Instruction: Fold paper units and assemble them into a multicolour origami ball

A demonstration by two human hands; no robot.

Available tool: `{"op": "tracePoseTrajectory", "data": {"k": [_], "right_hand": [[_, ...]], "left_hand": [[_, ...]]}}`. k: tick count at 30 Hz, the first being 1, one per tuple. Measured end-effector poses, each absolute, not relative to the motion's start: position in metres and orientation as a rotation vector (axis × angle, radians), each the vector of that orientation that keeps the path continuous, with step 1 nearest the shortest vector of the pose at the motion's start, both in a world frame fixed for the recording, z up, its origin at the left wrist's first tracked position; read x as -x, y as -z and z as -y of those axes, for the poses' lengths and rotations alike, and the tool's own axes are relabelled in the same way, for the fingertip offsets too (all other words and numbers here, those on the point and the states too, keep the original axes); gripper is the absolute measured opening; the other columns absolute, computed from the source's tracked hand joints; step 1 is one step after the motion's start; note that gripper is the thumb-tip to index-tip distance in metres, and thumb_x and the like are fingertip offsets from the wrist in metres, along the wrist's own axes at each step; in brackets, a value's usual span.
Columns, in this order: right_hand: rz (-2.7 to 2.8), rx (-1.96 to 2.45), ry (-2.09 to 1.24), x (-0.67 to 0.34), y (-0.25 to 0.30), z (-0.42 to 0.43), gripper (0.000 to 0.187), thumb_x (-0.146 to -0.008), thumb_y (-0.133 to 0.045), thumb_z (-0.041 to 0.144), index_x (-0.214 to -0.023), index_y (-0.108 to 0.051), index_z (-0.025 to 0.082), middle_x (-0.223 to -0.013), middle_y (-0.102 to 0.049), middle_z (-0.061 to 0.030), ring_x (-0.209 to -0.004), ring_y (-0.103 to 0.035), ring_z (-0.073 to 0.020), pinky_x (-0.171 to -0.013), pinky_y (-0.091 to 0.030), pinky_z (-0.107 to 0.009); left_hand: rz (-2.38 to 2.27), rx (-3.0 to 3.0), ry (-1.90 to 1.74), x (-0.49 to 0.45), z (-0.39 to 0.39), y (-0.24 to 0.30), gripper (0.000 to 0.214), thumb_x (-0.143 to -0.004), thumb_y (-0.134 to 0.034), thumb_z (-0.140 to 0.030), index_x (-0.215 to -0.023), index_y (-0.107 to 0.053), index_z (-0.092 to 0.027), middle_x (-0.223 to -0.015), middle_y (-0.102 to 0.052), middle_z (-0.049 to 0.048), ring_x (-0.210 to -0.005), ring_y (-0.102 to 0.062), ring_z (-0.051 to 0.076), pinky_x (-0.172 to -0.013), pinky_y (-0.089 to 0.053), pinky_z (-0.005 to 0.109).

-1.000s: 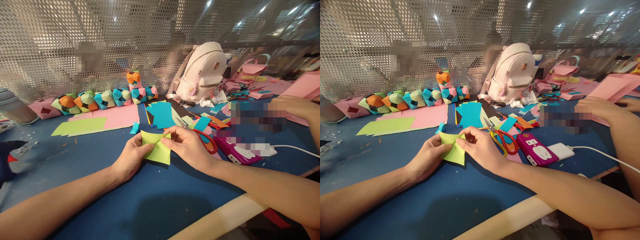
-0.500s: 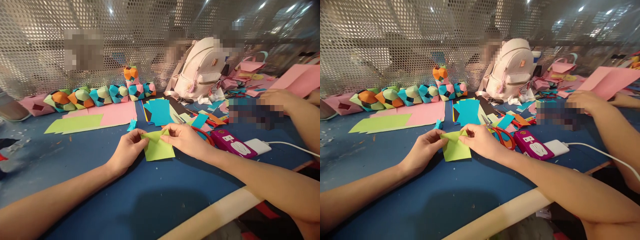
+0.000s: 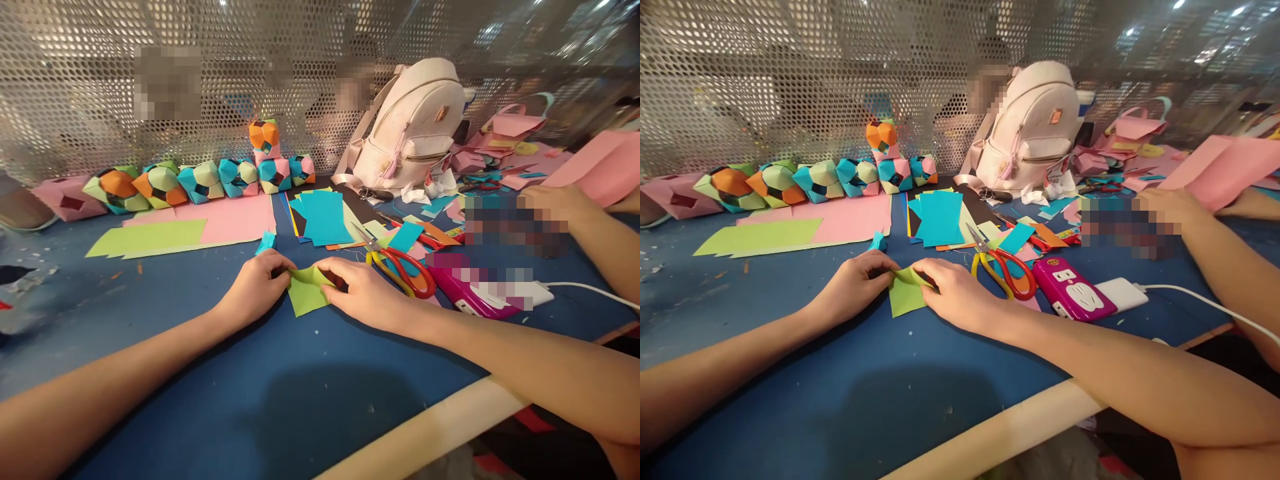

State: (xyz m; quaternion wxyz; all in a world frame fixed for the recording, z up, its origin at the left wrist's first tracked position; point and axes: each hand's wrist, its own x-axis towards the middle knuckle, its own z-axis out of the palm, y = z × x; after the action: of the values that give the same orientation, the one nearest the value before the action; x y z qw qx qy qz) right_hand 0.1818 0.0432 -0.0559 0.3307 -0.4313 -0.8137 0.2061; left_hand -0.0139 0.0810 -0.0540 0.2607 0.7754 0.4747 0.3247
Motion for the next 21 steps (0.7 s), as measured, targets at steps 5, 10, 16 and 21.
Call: {"op": "tracePoseTrajectory", "data": {"k": [5, 10, 16, 21], "right_hand": [[2.238, 0.992, -0.402, -0.182, 0.066, -0.042, 0.028, -0.081, -0.048, 0.004, -0.102, -0.06, 0.018, -0.095, -0.066, -0.0057, -0.082, -0.059, -0.0159, -0.075, -0.047, -0.028], [2.352, 0.995, -0.309, -0.182, 0.066, -0.041, 0.03, -0.082, -0.049, 0.005, -0.11, -0.059, 0.013, -0.097, -0.065, -0.0093, -0.088, -0.06, -0.0192, -0.077, -0.049, -0.032], [2.572, 1.089, -0.127, -0.181, 0.048, -0.033, 0.023, -0.084, -0.049, 0.004, -0.101, -0.062, 0.011, -0.084, -0.063, -0.01, -0.085, -0.056, -0.0227, -0.074, -0.047, -0.036], [2.608, 1.134, -0.079, -0.181, 0.048, -0.03, 0.019, -0.084, -0.05, 0.004, -0.096, -0.063, 0.01, -0.08, -0.062, -0.0094, -0.082, -0.054, -0.022, -0.073, -0.045, -0.035]], "left_hand": [[-1.288, -2.207, -0.78, 0.015, -0.083, 0.056, 0.024, -0.075, -0.048, -0.012, -0.08, -0.071, -0.019, -0.085, -0.064, 0.0034, -0.081, -0.06, 0.017, -0.077, -0.045, 0.03], [-1.31, -2.221, -0.746, 0.015, -0.083, 0.057, 0.024, -0.075, -0.047, -0.011, -0.08, -0.07, -0.018, -0.087, -0.064, 0.0037, -0.081, -0.06, 0.017, -0.077, -0.047, 0.03], [-1.319, -2.231, -0.713, 0.015, -0.082, 0.054, 0.025, -0.073, -0.047, -0.009, -0.076, -0.07, -0.017, -0.088, -0.064, 0.0038, -0.081, -0.061, 0.017, -0.079, -0.048, 0.031], [-1.292, -2.245, -0.712, 0.014, -0.083, 0.054, 0.024, -0.074, -0.05, -0.01, -0.076, -0.072, -0.018, -0.088, -0.064, 0.0045, -0.082, -0.061, 0.018, -0.082, -0.049, 0.032]]}}
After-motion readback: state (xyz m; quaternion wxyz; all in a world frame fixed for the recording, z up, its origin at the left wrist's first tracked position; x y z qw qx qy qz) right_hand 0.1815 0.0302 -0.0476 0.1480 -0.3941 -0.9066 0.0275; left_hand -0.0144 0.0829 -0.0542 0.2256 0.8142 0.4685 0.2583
